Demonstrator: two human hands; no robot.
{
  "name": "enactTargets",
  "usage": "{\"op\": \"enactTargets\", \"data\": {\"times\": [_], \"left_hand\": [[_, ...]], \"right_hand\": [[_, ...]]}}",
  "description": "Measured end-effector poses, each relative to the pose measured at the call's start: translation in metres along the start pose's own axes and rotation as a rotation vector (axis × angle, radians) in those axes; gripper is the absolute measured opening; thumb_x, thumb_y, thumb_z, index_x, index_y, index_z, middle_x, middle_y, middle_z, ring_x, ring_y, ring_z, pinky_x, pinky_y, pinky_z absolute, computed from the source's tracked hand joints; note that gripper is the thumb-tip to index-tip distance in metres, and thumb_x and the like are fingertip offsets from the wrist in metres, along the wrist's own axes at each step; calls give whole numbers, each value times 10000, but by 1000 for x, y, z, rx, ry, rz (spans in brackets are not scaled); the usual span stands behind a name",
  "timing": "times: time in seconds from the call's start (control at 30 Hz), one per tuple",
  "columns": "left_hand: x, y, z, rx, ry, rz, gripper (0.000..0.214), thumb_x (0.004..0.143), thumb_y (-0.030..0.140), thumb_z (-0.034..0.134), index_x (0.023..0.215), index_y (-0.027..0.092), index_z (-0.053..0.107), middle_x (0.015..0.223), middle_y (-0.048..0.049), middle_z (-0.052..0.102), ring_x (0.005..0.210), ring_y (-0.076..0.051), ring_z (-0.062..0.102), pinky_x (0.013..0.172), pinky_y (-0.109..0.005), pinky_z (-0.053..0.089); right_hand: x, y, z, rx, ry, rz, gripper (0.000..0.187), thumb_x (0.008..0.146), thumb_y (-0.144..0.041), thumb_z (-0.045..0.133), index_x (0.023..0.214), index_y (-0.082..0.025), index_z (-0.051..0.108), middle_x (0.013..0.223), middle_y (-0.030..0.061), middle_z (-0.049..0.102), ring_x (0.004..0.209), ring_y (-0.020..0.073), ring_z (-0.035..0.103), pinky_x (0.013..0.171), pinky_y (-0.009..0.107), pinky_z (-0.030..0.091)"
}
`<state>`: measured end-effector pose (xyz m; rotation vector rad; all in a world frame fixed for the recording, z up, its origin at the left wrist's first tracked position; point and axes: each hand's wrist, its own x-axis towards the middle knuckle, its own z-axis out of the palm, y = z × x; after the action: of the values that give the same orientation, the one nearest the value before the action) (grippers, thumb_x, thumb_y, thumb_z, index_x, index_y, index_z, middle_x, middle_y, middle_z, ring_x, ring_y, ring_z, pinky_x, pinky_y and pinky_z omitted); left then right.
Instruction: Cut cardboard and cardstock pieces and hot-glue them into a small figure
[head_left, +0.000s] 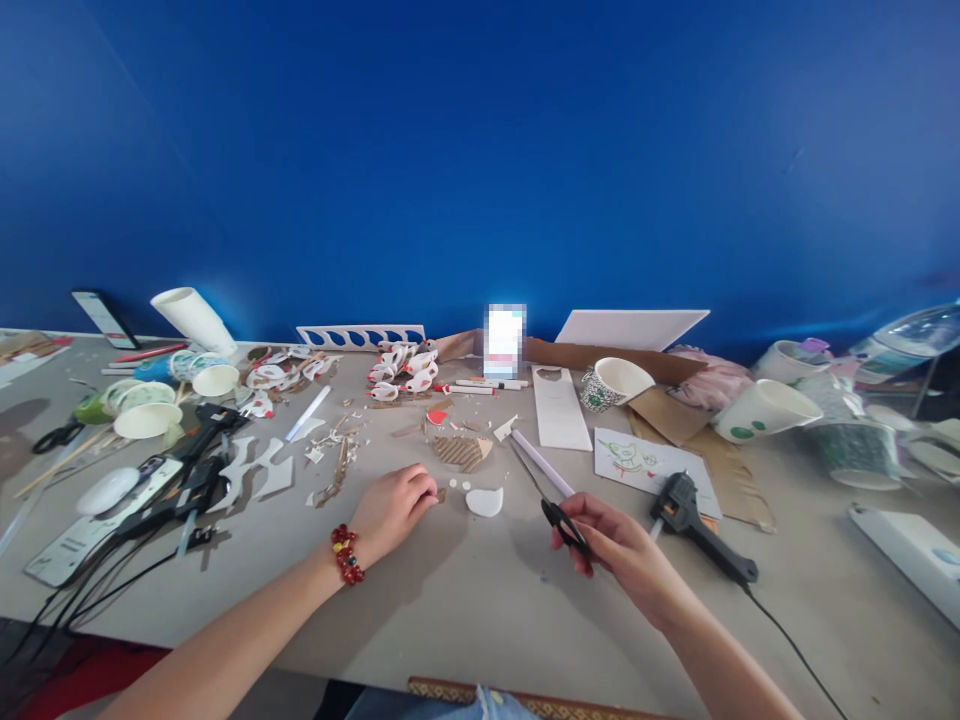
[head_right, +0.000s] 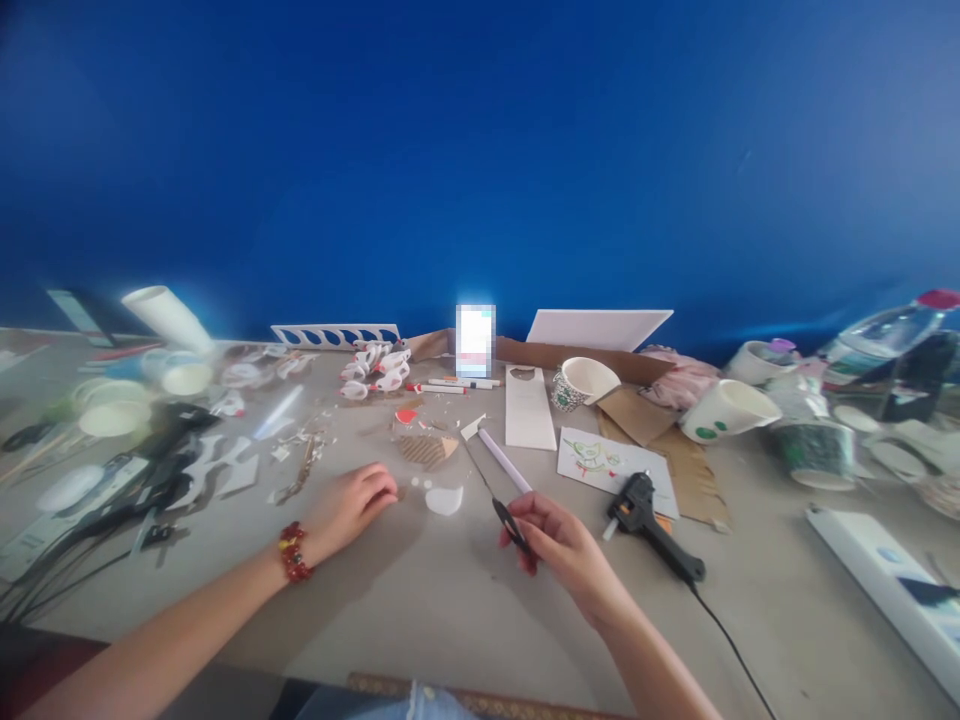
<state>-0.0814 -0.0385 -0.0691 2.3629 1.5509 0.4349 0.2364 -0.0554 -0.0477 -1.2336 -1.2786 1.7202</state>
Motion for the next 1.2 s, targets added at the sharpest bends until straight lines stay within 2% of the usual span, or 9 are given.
{"op": "enactTargets", "data": {"times": [0.2, 0.53, 0.73, 0.9, 1.03, 1.2], "left_hand": [[2, -6, 1, -65, -12, -54, 156, 934, 288, 512, 841, 218, 615, 873, 12, 642, 733, -141, 584, 678, -250, 408], [3, -5, 0, -55, -29, -41, 166, 936, 259, 476, 845, 215, 607, 876, 7, 633, 740, -148, 582, 676, -256, 392], [3, -8, 1, -55, -44, -42, 210, 949, 281, 439, 834, 218, 602, 867, 8, 628, 703, -142, 576, 649, -257, 387], [3, -7, 1, -35, -11, -34, 200, 960, 258, 403, 879, 216, 582, 892, -2, 635, 731, -149, 580, 687, -263, 409], [5, -3, -2, -10, -41, -49, 127, 937, 249, 461, 951, 228, 586, 947, 3, 643, 718, -138, 595, 670, -255, 411], [8, 2, -2, 21, -51, -84, 95, 907, 213, 505, 904, 229, 598, 958, 12, 646, 712, -135, 601, 649, -248, 397]], "right_hand": [[-1, -4, 3, 48, -18, 22, 410, 792, -525, 693, 965, -163, 606, 805, 71, 697, 533, 112, 528, 504, 245, 405], [2, -6, 12, 33, -20, 6, 462, 757, -566, 704, 944, -151, 626, 792, 77, 693, 524, 114, 530, 502, 259, 419], [5, -3, 12, 52, -53, 10, 416, 798, -533, 688, 949, -154, 606, 812, 77, 699, 537, 110, 519, 520, 251, 397], [4, -2, 12, 37, -54, 3, 437, 794, -565, 675, 945, -162, 602, 812, 74, 700, 528, 112, 523, 512, 254, 402], [4, -3, 13, 32, -43, 6, 443, 792, -573, 673, 940, -163, 597, 804, 68, 700, 522, 111, 523, 510, 252, 400], [4, -3, 13, 40, -53, 9, 427, 798, -549, 676, 942, -156, 592, 807, 73, 706, 516, 100, 512, 509, 244, 382]]}}
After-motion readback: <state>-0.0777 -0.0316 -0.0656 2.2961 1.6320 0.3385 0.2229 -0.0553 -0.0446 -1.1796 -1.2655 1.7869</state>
